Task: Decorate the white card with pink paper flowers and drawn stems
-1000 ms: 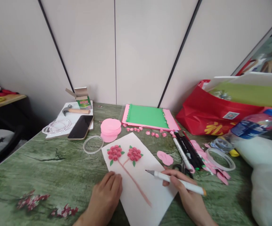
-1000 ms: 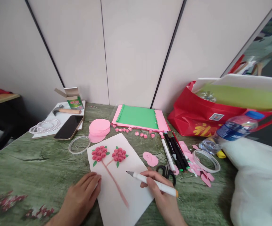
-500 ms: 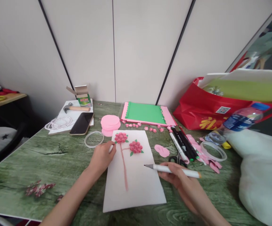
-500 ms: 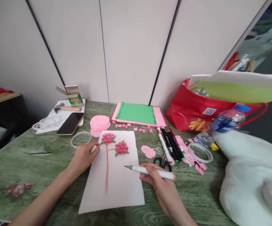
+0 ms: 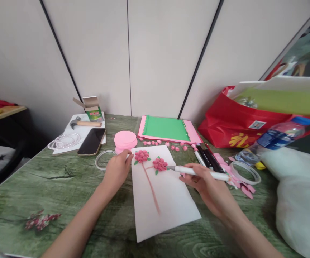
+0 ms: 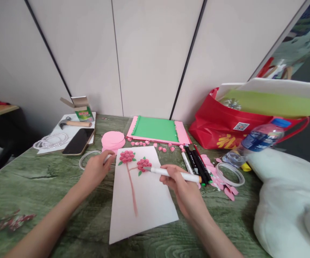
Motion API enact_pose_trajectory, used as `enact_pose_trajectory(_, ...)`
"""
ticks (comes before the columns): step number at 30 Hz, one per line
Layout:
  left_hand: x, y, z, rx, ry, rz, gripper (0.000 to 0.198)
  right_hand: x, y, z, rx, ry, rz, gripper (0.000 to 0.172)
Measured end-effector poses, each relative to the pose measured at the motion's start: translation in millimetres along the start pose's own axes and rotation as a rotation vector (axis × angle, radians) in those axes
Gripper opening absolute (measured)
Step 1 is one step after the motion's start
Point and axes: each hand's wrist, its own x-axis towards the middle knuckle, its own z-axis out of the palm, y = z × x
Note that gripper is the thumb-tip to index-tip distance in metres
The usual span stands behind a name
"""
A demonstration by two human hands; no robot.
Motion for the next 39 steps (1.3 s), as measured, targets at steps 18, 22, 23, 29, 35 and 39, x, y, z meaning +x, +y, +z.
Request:
enact_pose_trajectory(18,10.4,4.3,-0.3,-0.635,-0.047,-0.013,0.022,19.9,-23.5,2.6,0.002,-0.112,-0.123,0.020)
enact_pose_trajectory(22,7.1,8.3,-3.2,-0.838,0.107,0.034,0.017,44.2,-57.0,30.4,0.040,-0.224,-0.250,0.021)
enact_pose_trajectory(23,5.4,8.5,-2.4,-0.846,0.144,0.060,0.017,47.8,-61.3,36.8,0.001,-0.222,-0.306,0.025)
enact_pose_trajectory(29,-6.3,12.1,11.0,-0.759,0.124,0.139,0.021,50.7,-61.7,59.3,-0.289,-0.170,-0.545,0.017)
enact_pose_trajectory(35,-10.1,18.1,19.4,-0.725,0.144,0.222,0.017,47.9,-59.4,59.8,-0.460,-0.188,-0.651,0.011)
enact_pose_trajectory(39,-9.3,18.5,18.0,-0.719,0.151,0.265,0.020,48.8,-57.6,62.5,-0.518,-0.245,-0.643,0.007)
